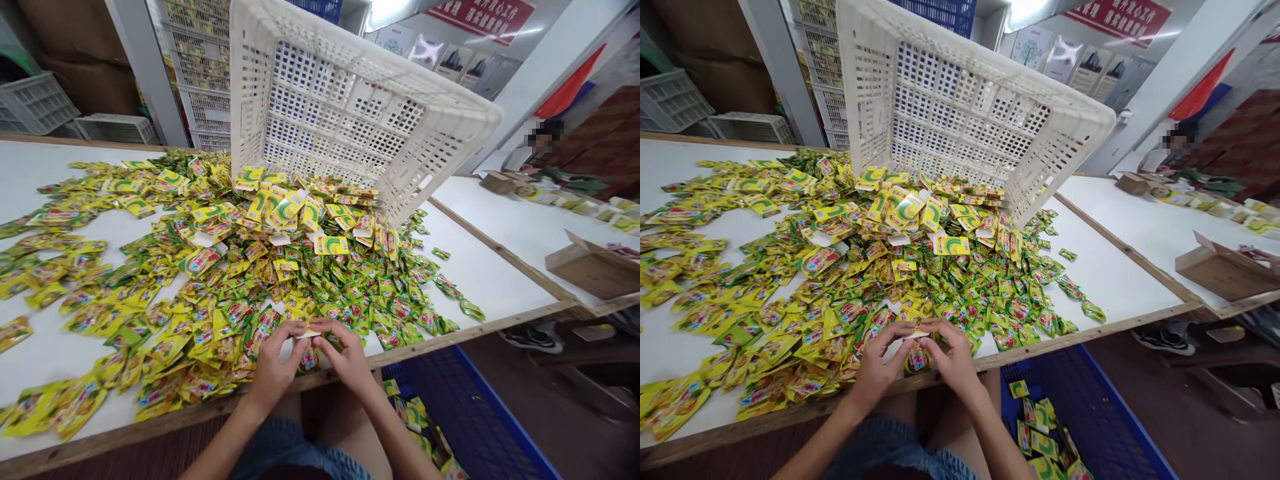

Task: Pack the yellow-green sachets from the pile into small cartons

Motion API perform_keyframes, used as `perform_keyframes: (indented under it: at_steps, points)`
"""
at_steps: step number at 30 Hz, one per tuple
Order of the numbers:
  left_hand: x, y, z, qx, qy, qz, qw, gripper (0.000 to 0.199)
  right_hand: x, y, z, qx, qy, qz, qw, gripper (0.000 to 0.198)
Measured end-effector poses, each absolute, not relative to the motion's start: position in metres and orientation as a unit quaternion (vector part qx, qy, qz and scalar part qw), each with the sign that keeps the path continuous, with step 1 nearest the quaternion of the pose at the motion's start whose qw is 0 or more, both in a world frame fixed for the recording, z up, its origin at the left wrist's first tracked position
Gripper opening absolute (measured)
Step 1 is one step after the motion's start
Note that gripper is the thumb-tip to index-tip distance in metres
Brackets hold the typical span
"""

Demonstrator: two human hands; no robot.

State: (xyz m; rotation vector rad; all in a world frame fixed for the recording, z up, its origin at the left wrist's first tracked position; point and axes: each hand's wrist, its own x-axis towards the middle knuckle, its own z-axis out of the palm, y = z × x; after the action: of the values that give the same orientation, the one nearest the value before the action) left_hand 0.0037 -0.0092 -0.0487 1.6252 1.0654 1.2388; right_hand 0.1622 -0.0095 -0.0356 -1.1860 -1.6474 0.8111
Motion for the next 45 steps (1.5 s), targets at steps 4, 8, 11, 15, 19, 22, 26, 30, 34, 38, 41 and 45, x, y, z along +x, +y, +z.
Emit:
perform_keyframes:
  at_steps: [4,8,11,15,19,22,26,30,34,38,41,45]
  points:
    - [0.005,-0.009,-0.045,0.623,0.448,0.497,0.405,0.008,0.161,-0.012,-0.033,-0.492,-0.668,0.318,0.459,0.015]
    - [0.009,-0.004,-0.044,0.6,0.476,0.49,0.416,0.009,0.158,-0.008,-0.034,-0.519,-0.665,0.305,0.441,0.014]
    - [0.012,0.001,-0.043,0.589,0.485,0.493,0.419,0.009,0.156,-0.002,-0.031,-0.531,-0.654,0.314,0.437,0.015]
    - [0.013,0.002,-0.047,0.582,0.482,0.502,0.422,0.011,0.159,0.001,-0.029,-0.537,-0.641,0.324,0.441,0.017]
    - [0.01,-0.001,-0.056,0.579,0.439,0.518,0.451,0.011,0.16,-0.005,-0.04,-0.508,-0.636,0.354,0.46,0.013]
    - [0.007,-0.004,-0.057,0.581,0.427,0.519,0.46,0.011,0.153,-0.01,-0.05,-0.507,-0.619,0.384,0.461,0.015]
    - [0.004,-0.011,-0.053,0.607,0.424,0.519,0.427,0.014,0.156,-0.021,-0.04,-0.517,-0.636,0.32,0.476,0.013]
    - [0.001,-0.016,-0.053,0.587,0.435,0.539,0.419,0.027,0.219,-0.046,0.007,-0.601,-0.623,0.17,0.47,0.016]
    - [0.003,-0.011,-0.053,0.6,0.449,0.521,0.409,0.019,0.293,-0.056,0.048,-0.652,-0.71,0.132,0.232,0.012]
    - [0.005,-0.009,-0.052,0.632,0.437,0.507,0.39,0.014,0.29,-0.002,0.041,-0.622,-0.739,0.061,0.252,0.022]
    - [0.005,-0.013,-0.052,0.646,0.435,0.508,0.367,0.014,0.251,0.071,0.018,-0.588,-0.751,-0.017,0.301,0.037]
    - [0.002,-0.018,-0.053,0.662,0.441,0.502,0.339,0.015,0.213,0.148,-0.004,-0.605,-0.756,-0.068,0.239,0.059]
